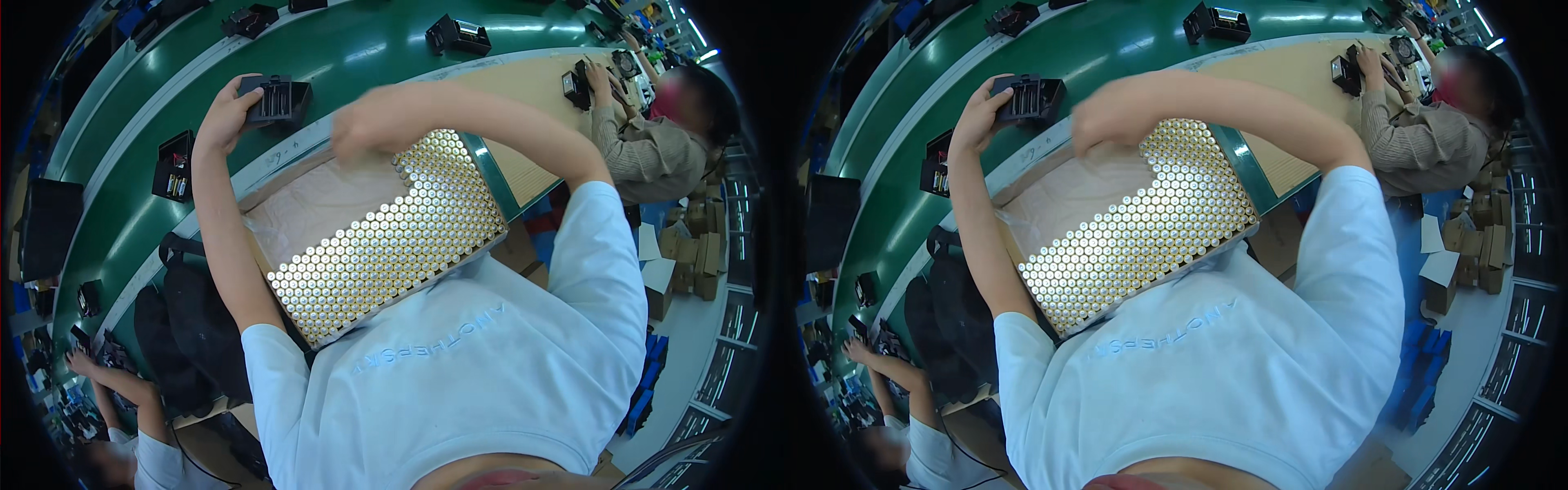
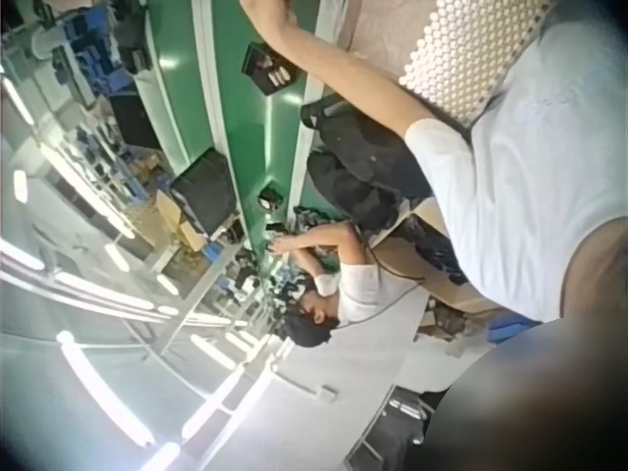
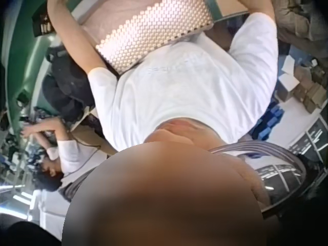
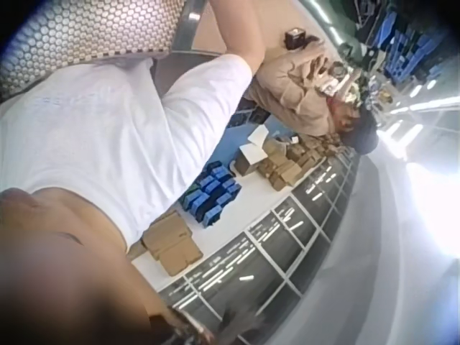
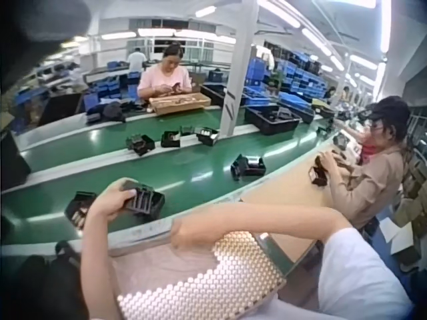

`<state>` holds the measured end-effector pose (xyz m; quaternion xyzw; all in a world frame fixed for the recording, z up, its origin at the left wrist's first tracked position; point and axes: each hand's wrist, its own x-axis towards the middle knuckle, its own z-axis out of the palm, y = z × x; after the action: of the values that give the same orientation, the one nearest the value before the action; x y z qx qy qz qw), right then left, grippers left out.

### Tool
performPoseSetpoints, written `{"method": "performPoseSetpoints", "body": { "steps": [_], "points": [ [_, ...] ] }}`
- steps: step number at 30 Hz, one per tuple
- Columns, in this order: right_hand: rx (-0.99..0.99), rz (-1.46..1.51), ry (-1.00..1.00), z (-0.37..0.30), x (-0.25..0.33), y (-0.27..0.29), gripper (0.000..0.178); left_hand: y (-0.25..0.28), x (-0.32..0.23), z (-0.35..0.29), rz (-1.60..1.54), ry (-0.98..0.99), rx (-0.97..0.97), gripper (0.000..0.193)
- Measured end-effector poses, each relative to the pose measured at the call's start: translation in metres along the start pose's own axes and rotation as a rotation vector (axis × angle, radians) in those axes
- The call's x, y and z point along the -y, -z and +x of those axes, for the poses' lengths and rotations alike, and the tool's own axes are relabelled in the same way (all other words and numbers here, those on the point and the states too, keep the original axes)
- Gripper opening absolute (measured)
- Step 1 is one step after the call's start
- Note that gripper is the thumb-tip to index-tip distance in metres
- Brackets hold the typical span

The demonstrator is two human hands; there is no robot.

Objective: Assemble small electronic components by placing them into a grid tray at a factory workstation.

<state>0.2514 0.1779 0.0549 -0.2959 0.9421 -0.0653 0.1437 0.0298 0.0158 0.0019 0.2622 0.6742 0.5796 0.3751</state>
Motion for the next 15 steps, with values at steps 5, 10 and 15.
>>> {"method": "performPoseSetpoints", "body": {
  "steps": [5,10,15],
  "points": [
    [0.303,0.079,-0.058,-0.033,0.003,-0.019,0.029,-0.004,-0.002,0.006,-0.012,0.021,-0.01,0.036],
    [0.415,0.045,-0.017,-0.04,0.002,-0.028,0.027,-0.004,-0.003,0.004,0.039,0.013,-0.008,0.037],
    [0.389,0.089,0.06,-0.038,-0.004,-0.027,0.024,-0.003,-0.001,0.006,0.078,0.025,-0.018,0.037]
  ]
}}
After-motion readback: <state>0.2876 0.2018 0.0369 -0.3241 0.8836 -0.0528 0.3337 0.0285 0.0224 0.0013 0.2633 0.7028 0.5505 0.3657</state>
